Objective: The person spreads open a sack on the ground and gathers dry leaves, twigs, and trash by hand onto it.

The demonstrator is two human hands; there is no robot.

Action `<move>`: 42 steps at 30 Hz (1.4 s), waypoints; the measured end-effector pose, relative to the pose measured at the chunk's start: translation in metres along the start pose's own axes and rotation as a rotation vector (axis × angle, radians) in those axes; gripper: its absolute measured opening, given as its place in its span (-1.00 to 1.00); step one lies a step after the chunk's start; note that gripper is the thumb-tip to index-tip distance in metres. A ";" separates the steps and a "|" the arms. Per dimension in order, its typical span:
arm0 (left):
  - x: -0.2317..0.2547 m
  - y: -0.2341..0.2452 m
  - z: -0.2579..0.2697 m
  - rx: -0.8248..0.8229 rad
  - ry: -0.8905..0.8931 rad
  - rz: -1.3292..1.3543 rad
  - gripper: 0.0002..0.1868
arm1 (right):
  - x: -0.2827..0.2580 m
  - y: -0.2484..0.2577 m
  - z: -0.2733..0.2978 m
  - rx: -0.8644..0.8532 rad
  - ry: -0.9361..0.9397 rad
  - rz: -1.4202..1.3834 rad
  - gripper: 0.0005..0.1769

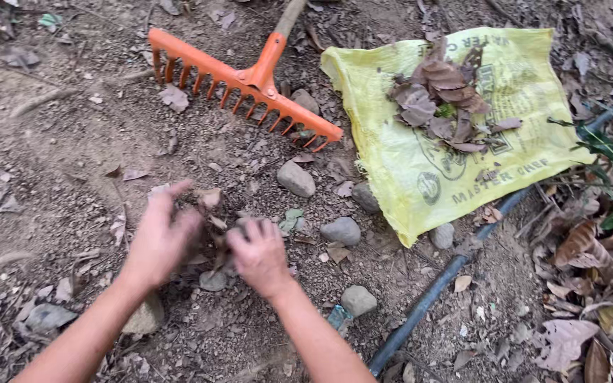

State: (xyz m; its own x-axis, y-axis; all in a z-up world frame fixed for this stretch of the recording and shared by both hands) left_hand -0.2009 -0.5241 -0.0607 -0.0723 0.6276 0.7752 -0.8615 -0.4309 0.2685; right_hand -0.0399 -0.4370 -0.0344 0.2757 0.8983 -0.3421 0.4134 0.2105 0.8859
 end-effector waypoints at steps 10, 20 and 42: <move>0.075 -0.088 0.018 -0.030 -0.795 -0.688 -0.75 | 0.175 0.160 0.045 0.418 -0.717 -0.322 -0.81; 0.119 -0.225 0.090 -0.596 -1.305 -0.741 -0.48 | 0.312 0.276 0.063 0.293 -0.644 0.271 -0.30; 0.107 -0.251 0.025 -0.562 -1.182 -1.265 -0.65 | 0.169 0.311 0.292 -0.745 -0.586 0.326 -0.61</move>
State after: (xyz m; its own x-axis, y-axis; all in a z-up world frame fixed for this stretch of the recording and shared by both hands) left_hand 0.0200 -0.3649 -0.0306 0.8248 -0.4792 0.3002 -0.1750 0.2885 0.9413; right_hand 0.3890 -0.3322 0.0916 0.7453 0.6661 0.0296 -0.3526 0.3561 0.8654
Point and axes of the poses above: each hand's wrist, its own z-axis away from the middle knuckle, its own y-axis out of the back of the hand, x = y × z, the point moved 6 cm from there along -z, towards the middle knuckle, and after that the axes turned 1 degree about y, right-handed, at the moved point
